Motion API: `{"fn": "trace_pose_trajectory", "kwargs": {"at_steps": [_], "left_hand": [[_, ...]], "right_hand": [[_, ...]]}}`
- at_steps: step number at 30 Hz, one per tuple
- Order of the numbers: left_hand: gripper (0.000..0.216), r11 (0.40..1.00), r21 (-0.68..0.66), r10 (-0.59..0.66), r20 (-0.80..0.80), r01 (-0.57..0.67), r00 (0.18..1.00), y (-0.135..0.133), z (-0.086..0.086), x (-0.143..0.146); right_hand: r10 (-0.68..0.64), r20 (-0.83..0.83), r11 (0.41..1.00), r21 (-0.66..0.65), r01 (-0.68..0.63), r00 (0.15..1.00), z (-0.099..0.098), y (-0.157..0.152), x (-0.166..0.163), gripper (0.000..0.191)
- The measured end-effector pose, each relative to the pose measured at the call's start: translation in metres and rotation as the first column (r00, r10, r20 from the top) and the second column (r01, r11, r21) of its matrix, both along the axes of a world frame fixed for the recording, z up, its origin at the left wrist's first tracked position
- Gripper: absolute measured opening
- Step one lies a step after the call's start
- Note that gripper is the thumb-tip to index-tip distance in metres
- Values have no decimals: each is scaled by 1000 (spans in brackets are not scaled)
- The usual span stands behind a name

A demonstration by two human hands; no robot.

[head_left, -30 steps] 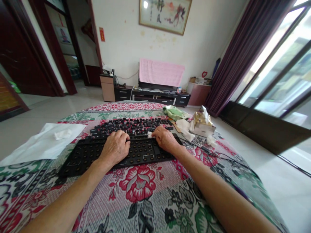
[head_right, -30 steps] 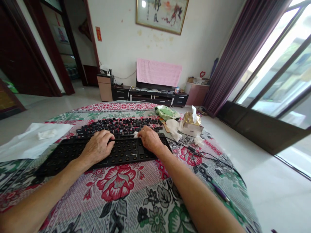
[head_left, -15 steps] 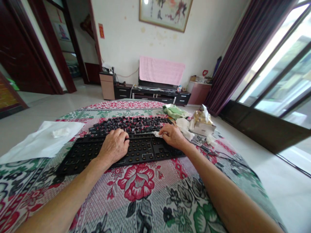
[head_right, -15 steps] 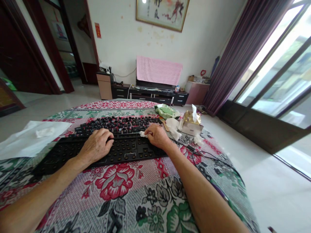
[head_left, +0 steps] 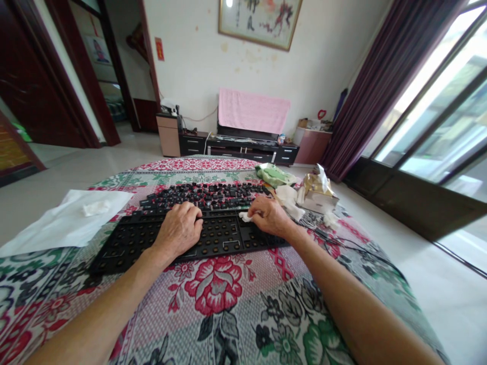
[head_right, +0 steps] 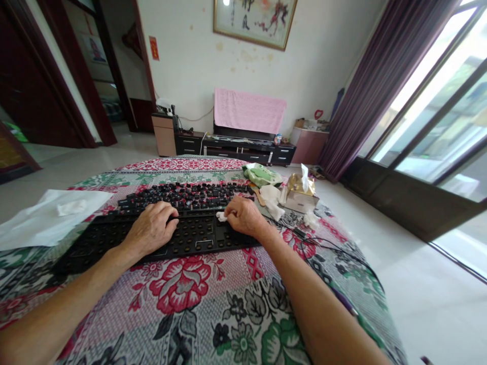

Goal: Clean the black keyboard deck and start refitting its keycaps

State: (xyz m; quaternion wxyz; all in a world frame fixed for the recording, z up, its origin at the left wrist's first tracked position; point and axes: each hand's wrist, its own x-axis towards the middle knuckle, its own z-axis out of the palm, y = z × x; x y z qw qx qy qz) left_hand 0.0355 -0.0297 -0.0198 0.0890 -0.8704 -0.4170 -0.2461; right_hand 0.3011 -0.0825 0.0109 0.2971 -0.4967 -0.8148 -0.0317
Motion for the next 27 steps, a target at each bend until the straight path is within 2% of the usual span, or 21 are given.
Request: {"fn": "trace_pose_trajectory", "kwargs": {"at_steps": [4, 10, 15, 22, 27], "left_hand": [[13, 1000, 9, -2, -1, 2, 1000, 0, -1, -1], [14, 1000, 10, 1, -14, -1, 1000, -1, 1, 0], [13, 1000, 8, 2, -14, -1, 1000, -1, 0, 0], [14, 1000, -3, -4, -7, 4, 1000, -1, 1, -1], [15, 1000, -2, -4, 1, 4, 1000, -1, 1, -1]], "right_hand": [[141, 16, 989, -39, -140, 990, -4, -1, -8, 25], [8, 24, 994, -106, -5, 1000, 2, -3, 3, 24], [120, -3, 985, -121, -119, 993, 6, -5, -6, 27], [2, 73, 964, -264, 17, 997, 10, -6, 6, 21], [30, -34, 948, -315, -39, 999, 18, -13, 0, 24]]}}
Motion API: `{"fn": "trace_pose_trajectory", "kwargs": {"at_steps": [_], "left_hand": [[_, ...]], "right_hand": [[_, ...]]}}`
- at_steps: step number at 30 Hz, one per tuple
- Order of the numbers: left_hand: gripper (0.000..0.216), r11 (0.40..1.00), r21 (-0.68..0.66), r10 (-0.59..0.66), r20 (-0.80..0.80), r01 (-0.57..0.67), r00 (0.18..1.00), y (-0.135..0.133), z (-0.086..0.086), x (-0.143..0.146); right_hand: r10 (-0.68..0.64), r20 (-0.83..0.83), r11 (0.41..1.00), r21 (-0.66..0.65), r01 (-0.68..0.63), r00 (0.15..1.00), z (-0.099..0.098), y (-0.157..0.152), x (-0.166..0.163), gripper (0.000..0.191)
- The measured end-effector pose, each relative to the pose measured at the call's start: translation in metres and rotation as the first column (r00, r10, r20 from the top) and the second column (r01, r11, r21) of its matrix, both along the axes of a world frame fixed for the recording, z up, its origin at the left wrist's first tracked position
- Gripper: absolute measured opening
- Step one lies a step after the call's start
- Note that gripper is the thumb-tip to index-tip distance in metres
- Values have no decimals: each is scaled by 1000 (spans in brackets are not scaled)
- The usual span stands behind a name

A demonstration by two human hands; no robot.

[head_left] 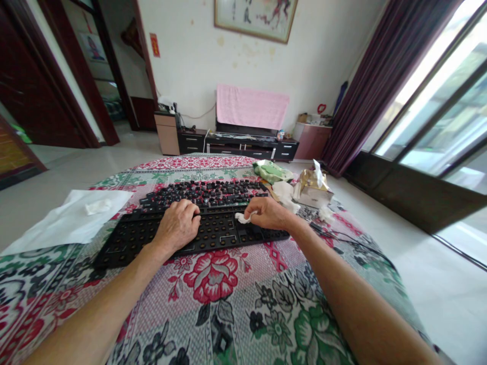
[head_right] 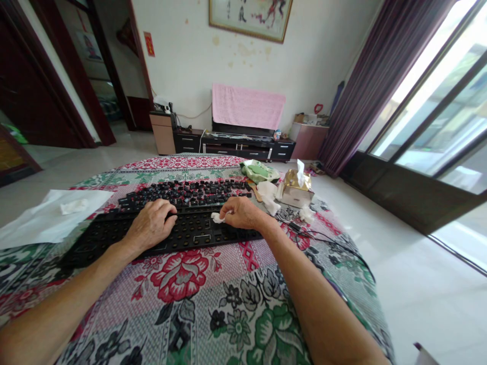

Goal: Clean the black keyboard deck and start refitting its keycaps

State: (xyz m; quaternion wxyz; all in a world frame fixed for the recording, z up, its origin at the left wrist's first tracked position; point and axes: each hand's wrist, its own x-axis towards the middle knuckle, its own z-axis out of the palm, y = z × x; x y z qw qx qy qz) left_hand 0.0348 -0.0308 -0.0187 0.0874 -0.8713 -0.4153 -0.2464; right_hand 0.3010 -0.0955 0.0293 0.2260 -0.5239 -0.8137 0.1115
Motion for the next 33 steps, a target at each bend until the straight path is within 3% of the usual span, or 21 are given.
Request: {"fn": "trace_pose_trajectory", "kwargs": {"at_steps": [6, 10, 14, 19, 24, 28, 33], "left_hand": [[15, 1000, -8, 1, 9, -1, 1000, 1, -1, -1], [17, 1000, 13, 1, 6, -1, 1000, 0, -1, -1], [17, 1000, 21, 7, -7, -6, 1000, 1, -2, -1], [17, 1000, 11, 1, 11, -1, 1000, 1, -3, -2], [18, 1000, -19, -21, 56, 22, 998, -1, -2, -2], [18, 998, -47, -46, 99, 50, 994, 2, -2, -3], [27, 985, -103, -124, 158, 141, 980, 10, -4, -14]], "right_hand": [[73, 17, 995, -65, -71, 997, 2, -19, -13, 27], [-19, 31, 1000, -18, 19, 999, 0, -32, -8, 25], [-99, -62, 994, 43, 102, 993, -3, -42, -11, 25], [25, -23, 994, 104, -23, 999, -15, -45, -17, 30], [-110, 56, 990, 92, 105, 992, -17, -48, -7, 23], [-84, -76, 974, 205, 98, 994, -15, -44, -11, 25], [0, -129, 954, 296, 39, 992, -16, -14, -43, 27]]}}
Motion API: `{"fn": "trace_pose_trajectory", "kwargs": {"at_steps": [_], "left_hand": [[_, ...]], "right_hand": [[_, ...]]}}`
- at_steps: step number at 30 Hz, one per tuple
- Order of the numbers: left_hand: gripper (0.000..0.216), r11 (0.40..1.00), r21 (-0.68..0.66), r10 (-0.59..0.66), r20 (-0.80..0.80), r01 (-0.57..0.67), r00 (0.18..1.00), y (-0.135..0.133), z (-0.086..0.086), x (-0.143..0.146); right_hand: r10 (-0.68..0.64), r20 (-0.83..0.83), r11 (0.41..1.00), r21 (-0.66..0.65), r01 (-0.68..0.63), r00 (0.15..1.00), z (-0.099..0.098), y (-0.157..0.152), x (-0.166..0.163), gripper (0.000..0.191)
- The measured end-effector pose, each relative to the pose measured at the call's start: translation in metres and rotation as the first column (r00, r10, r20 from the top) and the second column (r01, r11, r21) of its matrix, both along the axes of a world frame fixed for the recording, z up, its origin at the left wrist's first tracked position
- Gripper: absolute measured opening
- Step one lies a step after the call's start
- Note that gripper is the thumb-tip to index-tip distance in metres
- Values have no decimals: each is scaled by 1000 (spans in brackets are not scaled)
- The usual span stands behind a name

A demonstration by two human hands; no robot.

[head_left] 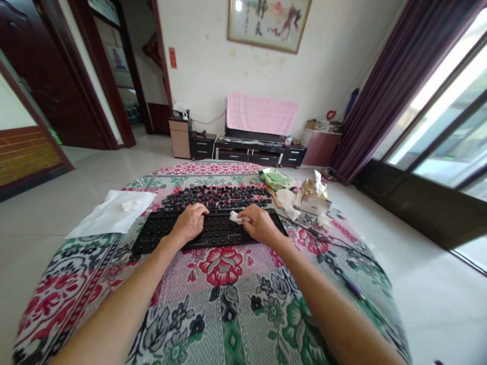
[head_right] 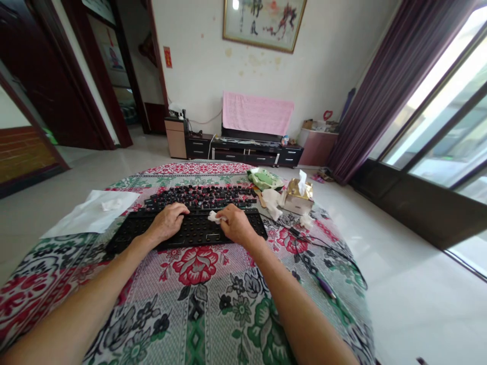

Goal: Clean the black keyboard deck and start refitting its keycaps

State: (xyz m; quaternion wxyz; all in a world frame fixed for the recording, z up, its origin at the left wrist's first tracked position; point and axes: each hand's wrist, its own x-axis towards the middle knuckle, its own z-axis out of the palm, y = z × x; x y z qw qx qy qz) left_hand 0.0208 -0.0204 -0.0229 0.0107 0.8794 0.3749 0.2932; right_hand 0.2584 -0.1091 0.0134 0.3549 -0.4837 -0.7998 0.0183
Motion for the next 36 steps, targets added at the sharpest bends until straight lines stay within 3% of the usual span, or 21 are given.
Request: {"fn": "trace_pose_trajectory", "kwargs": {"at_steps": [5, 11, 22, 26, 31, 36], "left_hand": [[23, 998, 19, 61, -24, -61, 998, 2, 1, -9], [25, 987, 28, 159, -37, -158, 987, -2, 4, -11], [22, 983, -6, 185, -11, -185, 983, -4, 3, -6], [22, 981, 8, 194, -33, -194, 980, -5, 3, -6], [22, 981, 16, 195, -45, -194, 980, -6, 4, -7], [22, 980, 15, 198, -38, -198, 979, -6, 4, -7]], "right_hand": [[4, 54, 1000, -13, -4, 999, -3, 31, -43, 26], [-47, 238, 986, -144, 83, 970, -3, 35, -74, 26], [-239, 190, 956, -126, 265, 952, 1, 38, -20, 17], [-183, 55, 983, -9, 183, 982, -4, 50, -27, 25], [-125, 136, 991, -29, 130, 983, -13, 53, -43, 30], [-334, 173, 932, -87, 352, 927, -12, 47, -25, 22]]}}
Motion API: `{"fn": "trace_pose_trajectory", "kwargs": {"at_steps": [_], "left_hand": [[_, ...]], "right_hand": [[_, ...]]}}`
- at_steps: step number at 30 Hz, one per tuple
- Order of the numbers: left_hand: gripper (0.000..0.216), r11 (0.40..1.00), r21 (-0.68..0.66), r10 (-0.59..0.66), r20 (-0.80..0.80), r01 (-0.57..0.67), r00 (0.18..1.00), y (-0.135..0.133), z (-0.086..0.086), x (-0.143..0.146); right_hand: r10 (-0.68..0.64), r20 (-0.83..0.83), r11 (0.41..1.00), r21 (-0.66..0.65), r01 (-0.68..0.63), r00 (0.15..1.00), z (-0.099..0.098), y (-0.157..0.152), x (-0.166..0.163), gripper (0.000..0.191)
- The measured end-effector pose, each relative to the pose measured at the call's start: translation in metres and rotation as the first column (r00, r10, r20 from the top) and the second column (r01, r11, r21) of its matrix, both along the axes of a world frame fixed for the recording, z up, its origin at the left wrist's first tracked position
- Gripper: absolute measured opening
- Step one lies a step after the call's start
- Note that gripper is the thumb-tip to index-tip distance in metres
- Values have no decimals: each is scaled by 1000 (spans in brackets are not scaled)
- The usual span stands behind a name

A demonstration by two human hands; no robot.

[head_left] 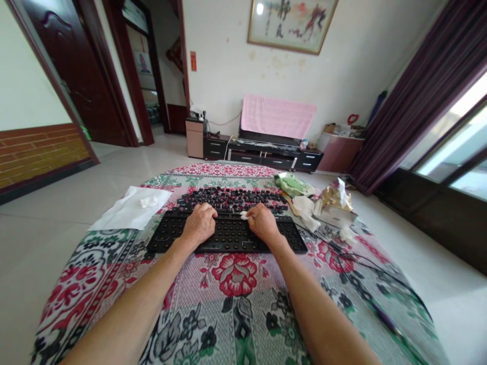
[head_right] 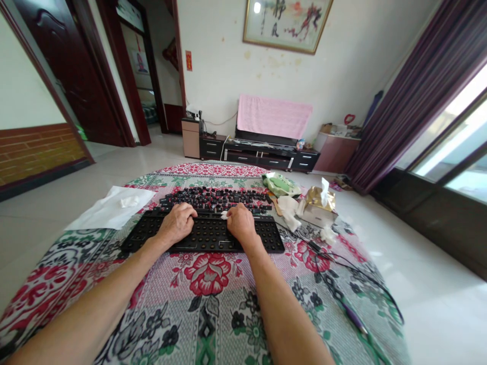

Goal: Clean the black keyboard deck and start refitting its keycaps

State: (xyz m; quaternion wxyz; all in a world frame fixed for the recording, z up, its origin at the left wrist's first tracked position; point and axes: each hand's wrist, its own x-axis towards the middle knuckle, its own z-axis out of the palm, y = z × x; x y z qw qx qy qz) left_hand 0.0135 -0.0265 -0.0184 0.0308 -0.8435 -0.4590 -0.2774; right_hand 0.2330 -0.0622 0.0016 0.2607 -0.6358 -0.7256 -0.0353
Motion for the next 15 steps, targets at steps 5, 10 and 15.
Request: {"fn": "trace_pose_trajectory", "kwargs": {"at_steps": [5, 10, 15], "left_hand": [[23, 1000, -31, 2, 69, 1, 998, -3, 7, 6], [31, 958, -252, 7, 505, 140, 863, -17, 18, 31], [39, 877, -406, 114, 696, 258, 709, -24, 13, 45]], "right_hand": [[-148, -278, 987, 17, 159, 949, 9, -1, 12, 20], [19, -682, 996, -49, -72, 731, 10, -4, -17, 20], [89, -844, 980, -21, -198, 529, 1, -9, -46, 24]]}}
